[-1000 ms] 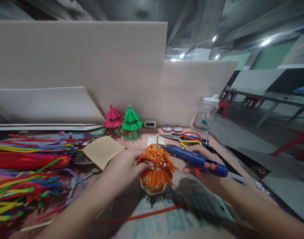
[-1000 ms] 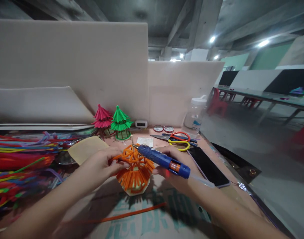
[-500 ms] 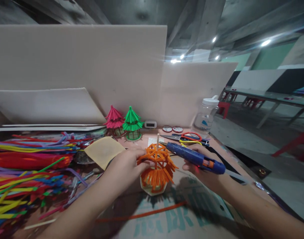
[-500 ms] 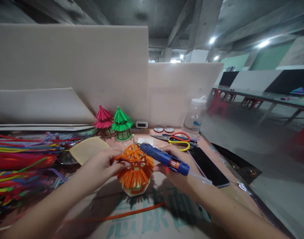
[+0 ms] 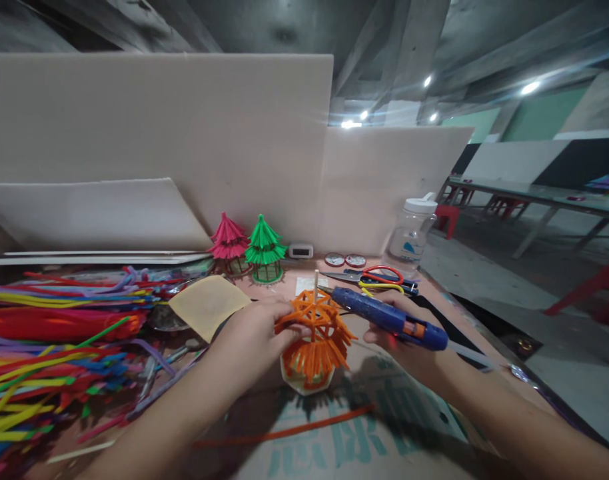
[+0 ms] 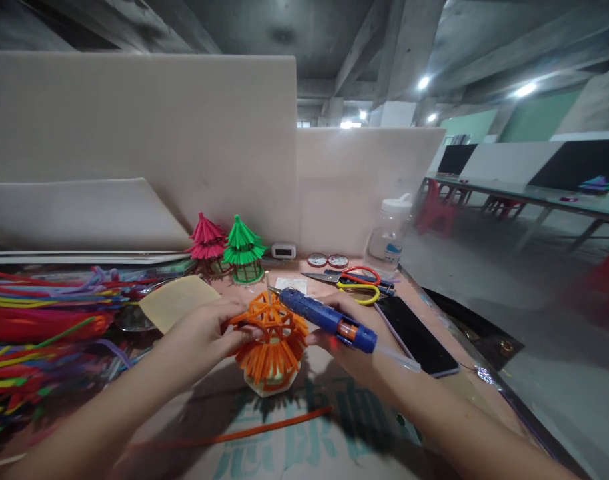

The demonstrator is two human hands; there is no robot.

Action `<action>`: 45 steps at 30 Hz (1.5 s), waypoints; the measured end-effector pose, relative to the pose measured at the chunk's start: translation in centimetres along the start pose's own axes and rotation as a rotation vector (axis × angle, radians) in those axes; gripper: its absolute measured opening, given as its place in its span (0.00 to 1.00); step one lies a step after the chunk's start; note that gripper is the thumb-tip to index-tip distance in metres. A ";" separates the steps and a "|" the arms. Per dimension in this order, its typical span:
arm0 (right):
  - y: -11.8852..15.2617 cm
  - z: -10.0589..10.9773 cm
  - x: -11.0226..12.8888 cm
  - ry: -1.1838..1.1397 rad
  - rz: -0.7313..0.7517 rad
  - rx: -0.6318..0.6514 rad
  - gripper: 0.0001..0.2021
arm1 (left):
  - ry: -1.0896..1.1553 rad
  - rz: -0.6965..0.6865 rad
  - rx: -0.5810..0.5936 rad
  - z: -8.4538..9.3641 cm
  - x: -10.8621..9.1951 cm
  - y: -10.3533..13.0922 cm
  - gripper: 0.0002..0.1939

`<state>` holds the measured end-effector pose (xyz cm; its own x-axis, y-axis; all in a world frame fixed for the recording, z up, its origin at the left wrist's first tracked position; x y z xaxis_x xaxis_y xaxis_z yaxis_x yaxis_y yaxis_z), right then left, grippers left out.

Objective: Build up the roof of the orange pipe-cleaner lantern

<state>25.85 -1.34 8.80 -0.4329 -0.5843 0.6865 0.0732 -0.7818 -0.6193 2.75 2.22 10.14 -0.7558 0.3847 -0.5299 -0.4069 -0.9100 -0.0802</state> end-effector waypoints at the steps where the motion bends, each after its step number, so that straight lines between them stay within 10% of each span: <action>1: 0.0 0.0 0.0 -0.011 0.005 -0.009 0.14 | -0.002 0.004 0.003 0.0 0.0 0.0 0.10; 45: 0.6 0.4 -0.9 0.090 0.024 0.102 0.18 | -0.017 -0.021 0.005 0.3 -0.3 0.2 0.09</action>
<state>26.65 -1.37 7.98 -0.5082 -0.5849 0.6321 0.1734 -0.7884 -0.5902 2.76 2.00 10.55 -0.7559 0.4064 -0.5133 -0.4252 -0.9009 -0.0871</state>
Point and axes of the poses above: each hand's wrist, its own y-axis away from the middle knuckle, its own z-axis out of the back of the hand, x = y × z, the point moved 2 cm from there along -y, towards the middle knuckle, and after that the axes turned 5 degrees about z, right-handed, at the moved point
